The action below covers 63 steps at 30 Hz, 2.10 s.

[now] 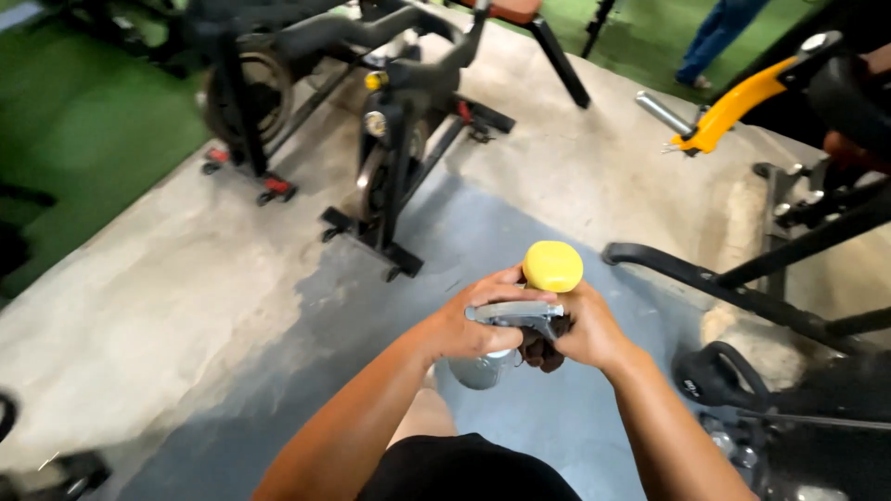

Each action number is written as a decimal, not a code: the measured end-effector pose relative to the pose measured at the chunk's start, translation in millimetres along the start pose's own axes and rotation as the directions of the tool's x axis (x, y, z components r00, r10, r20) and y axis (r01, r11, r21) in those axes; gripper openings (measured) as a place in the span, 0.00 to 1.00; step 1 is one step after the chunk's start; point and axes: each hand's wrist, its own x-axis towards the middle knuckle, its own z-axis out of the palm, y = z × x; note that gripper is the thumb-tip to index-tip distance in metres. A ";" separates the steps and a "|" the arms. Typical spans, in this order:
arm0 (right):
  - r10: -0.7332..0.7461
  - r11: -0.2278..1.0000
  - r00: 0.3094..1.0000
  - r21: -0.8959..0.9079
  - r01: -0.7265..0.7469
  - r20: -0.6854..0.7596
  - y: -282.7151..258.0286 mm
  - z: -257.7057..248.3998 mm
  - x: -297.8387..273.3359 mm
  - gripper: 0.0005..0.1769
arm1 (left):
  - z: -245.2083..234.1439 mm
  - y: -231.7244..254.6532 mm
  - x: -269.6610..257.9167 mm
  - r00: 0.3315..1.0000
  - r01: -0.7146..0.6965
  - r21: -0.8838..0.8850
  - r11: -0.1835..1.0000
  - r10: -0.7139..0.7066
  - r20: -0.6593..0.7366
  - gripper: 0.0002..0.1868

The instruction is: Cleaning and wiping down various gym equipment including a stationary bike and dumbbells with spray and a cloth.

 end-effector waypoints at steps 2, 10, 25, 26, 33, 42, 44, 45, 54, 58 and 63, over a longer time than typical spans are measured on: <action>0.120 0.991 0.993 0.053 -0.120 0.012 24.4 -15.1 24.1 0.25 | -19.0 -13.5 42.1 0.999 0.017 -0.079 0.997 -0.013 0.051 0.30; 0.668 0.691 0.739 0.298 -0.659 0.087 135.1 -80.3 155.8 0.19 | -107.0 -101.1 235.8 0.972 -0.048 -0.250 0.967 0.102 0.209 0.30; 0.722 0.590 0.688 0.583 -0.558 -0.072 311.1 -224.9 378.8 0.21 | -219.4 -245.9 579.6 0.938 0.171 -0.442 0.880 -0.009 0.345 0.29; 0.690 0.644 0.717 0.536 -0.545 -0.100 329.9 -236.0 392.8 0.25 | -223.8 -264.1 598.9 0.954 0.125 -0.472 0.872 0.024 0.298 0.28; -0.089 0.992 0.977 -0.106 0.069 -0.194 488.4 -307.1 505.5 0.24 | -285.4 -330.8 722.3 0.999 0.003 -0.453 0.891 -0.020 -0.033 0.27; 0.296 0.945 0.926 0.068 -0.319 0.232 573.7 -359.0 696.2 0.25 | -398.3 -333.3 821.7 0.970 -0.013 -0.424 0.905 -0.092 -0.227 0.20; 0.180 0.983 0.950 -0.004 -0.185 0.256 615.2 -353.6 734.9 0.25 | -429.2 -341.5 838.9 0.969 -0.040 -0.380 0.924 -0.056 -0.239 0.19; 0.069 0.996 0.958 -0.072 -0.051 0.278 635.3 -349.2 754.6 0.25 | -445.8 -345.9 846.4 0.971 -0.063 -0.336 0.940 -0.019 -0.237 0.17; -0.060 0.998 0.913 0.011 0.061 0.403 701.1 -343.4 958.6 0.27 | -615.2 -346.2 935.8 0.906 0.087 -0.012 0.996 -0.084 -0.414 0.18; -0.550 0.757 0.794 -0.246 0.605 0.259 722.3 -339.0 1042.1 0.17 | -688.3 -358.2 983.7 0.882 0.169 0.015 0.986 -0.144 -0.449 0.19; -0.447 0.811 0.846 -0.267 0.520 0.291 765.3 -326.8 1108.1 0.20 | -747.0 -374.0 1023.4 0.918 0.077 0.173 0.982 -0.003 -0.395 0.30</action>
